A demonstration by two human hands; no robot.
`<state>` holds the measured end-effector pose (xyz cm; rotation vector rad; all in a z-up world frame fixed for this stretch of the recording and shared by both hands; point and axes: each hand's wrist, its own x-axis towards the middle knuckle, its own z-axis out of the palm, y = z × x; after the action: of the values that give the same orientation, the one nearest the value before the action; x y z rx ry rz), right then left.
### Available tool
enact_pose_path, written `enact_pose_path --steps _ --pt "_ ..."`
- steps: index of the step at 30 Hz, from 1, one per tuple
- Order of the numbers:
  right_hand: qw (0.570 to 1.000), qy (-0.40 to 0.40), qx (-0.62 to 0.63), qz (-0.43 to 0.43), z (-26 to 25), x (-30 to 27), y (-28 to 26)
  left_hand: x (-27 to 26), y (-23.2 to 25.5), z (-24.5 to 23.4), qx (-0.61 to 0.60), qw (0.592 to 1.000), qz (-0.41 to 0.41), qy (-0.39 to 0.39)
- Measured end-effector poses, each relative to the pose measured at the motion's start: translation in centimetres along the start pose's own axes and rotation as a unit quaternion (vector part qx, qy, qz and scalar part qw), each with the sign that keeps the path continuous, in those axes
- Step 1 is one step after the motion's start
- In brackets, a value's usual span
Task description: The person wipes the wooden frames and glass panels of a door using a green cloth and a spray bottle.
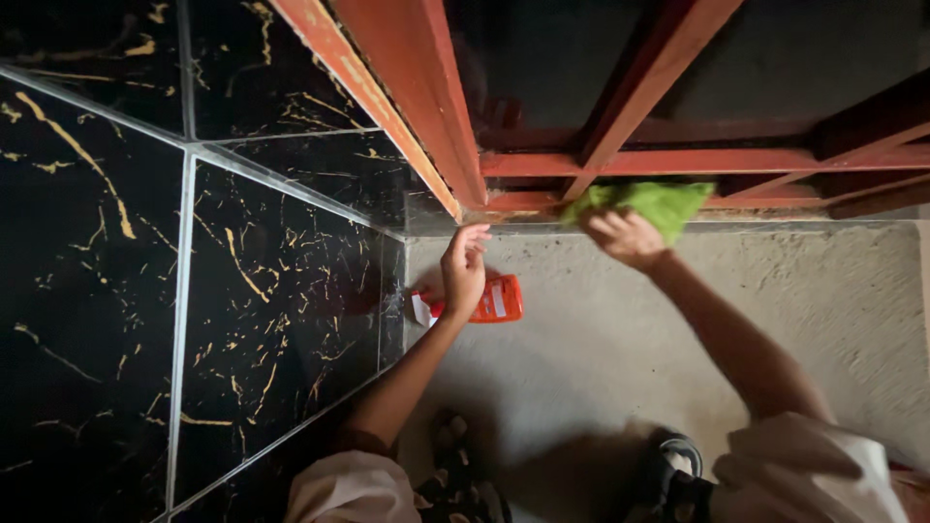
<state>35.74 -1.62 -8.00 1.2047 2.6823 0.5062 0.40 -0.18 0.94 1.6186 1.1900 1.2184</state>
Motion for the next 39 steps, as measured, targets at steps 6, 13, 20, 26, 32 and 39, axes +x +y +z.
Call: enact_pose_path --steps 6,13,20,26,32,39 --pt "0.978 0.182 0.026 0.095 -8.6 4.6 -3.9 -0.4 1.0 -2.0 -0.015 1.000 0.007 0.021" --pt "0.934 0.311 0.142 0.100 -17.8 7.4 -6.6 0.3 3.8 -3.6 -0.049 0.997 0.023 0.057" --pt "0.922 0.365 0.054 0.115 -26.4 15.0 -7.9 -0.2 2.7 -6.1 -0.099 0.983 -0.009 0.153" --pt "0.945 0.245 0.001 0.217 -20.2 21.4 -10.2 -0.9 0.9 -7.7 -0.140 0.970 -0.024 0.195" --pt "0.977 0.089 0.062 0.184 -8.4 20.2 -14.0 -0.1 1.1 -8.7 -0.170 0.965 -0.024 0.198" --pt "0.999 -0.021 0.016 0.044 -7.6 17.3 -12.2 0.4 2.2 -9.3 -0.198 0.961 -0.016 0.193"
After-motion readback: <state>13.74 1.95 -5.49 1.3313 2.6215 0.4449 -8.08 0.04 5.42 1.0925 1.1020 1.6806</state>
